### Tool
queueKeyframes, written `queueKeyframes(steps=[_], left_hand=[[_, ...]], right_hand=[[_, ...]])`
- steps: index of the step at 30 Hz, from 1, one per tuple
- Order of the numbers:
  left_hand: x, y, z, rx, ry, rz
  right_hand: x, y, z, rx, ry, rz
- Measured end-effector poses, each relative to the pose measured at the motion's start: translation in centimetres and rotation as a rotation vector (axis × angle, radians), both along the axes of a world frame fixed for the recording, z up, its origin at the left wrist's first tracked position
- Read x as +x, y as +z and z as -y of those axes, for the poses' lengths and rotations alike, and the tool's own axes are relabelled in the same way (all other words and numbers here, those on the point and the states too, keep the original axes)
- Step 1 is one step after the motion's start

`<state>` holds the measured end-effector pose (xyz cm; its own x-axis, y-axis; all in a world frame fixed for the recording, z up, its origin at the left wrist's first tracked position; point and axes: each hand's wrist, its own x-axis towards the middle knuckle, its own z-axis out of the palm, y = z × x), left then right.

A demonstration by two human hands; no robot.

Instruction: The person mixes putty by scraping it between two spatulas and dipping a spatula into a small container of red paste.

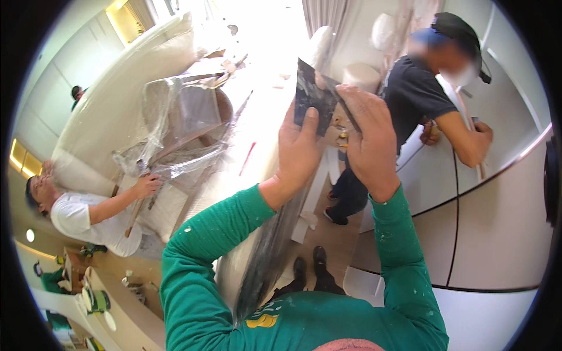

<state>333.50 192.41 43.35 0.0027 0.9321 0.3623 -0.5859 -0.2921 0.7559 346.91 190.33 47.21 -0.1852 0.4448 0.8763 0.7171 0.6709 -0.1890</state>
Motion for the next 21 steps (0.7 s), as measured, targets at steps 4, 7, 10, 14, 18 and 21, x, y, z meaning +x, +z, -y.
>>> queueKeyframes(steps=[4,7,10,14,18,21], left_hand=[[-0.6,-0.3,-0.3,-0.005,0.010,0.016],[-1.4,-0.2,-0.7,-0.073,0.003,-0.011],[-1.4,-0.5,-0.7,-0.092,0.014,0.032],[-1.8,-0.5,-1.0,-0.093,0.040,0.030],[-1.6,0.0,-0.7,-0.076,0.075,-0.047],[-2.5,-0.1,-1.1,-0.083,0.066,-0.005]], right_hand=[[-1.1,-1.1,-1.2,-0.080,0.079,-0.014],[-1.1,-1.4,-1.8,-0.067,0.112,-0.028],[-1.0,-1.3,-2.6,-0.043,0.084,-0.024],[-0.8,-1.0,-2.8,-0.056,0.110,-0.023],[-1.9,-1.8,-3.1,-0.118,0.109,-0.036],[-0.8,-0.6,-2.7,-0.153,0.181,-0.031]])
